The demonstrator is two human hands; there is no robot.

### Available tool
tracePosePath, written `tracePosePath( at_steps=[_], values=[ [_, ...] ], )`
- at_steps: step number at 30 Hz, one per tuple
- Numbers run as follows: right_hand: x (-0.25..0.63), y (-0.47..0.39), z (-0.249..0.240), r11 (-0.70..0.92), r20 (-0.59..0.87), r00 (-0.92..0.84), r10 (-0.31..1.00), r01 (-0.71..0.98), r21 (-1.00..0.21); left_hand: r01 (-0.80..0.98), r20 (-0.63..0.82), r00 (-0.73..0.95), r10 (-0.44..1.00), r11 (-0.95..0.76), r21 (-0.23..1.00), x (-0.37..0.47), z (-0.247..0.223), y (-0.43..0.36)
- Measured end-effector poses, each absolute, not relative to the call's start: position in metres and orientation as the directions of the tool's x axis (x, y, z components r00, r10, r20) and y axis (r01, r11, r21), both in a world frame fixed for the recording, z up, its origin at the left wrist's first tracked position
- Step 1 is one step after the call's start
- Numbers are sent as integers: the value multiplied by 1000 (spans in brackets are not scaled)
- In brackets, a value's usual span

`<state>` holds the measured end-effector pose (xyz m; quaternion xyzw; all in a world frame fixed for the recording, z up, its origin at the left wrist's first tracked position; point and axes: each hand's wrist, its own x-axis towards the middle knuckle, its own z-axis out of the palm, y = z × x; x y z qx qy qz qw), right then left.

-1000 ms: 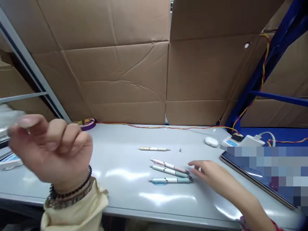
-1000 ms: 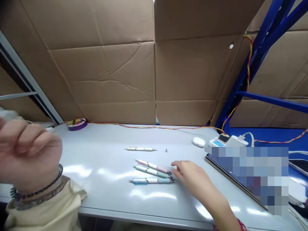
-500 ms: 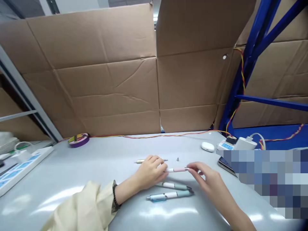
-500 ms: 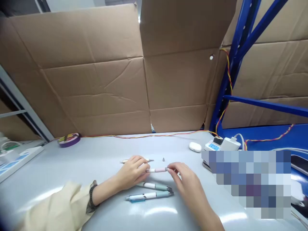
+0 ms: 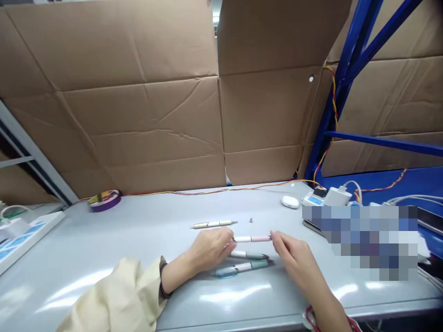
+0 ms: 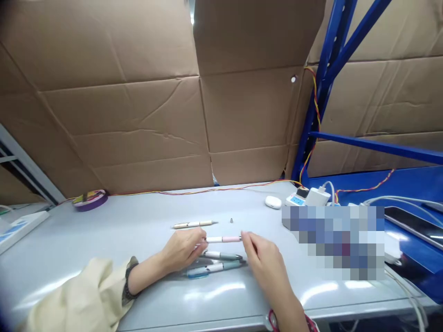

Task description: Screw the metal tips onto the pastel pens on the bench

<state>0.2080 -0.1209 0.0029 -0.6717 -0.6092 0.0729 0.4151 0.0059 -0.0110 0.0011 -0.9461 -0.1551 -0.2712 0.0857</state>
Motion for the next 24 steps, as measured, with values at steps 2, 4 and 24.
tracePosePath(
  at_steps=[2,4,24],
  values=[
    [211,-127,-3,101,368,223,903,721,-686,309,529,819,222,-947,-82,6,1,-15],
    [213,-131,-7,142,361,182,915,691,-709,279,520,833,190,-955,-98,5,2,-17],
    [190,-126,-18,266,400,-23,916,782,-563,322,436,855,281,-946,-22,-14,8,-13]
  ],
)
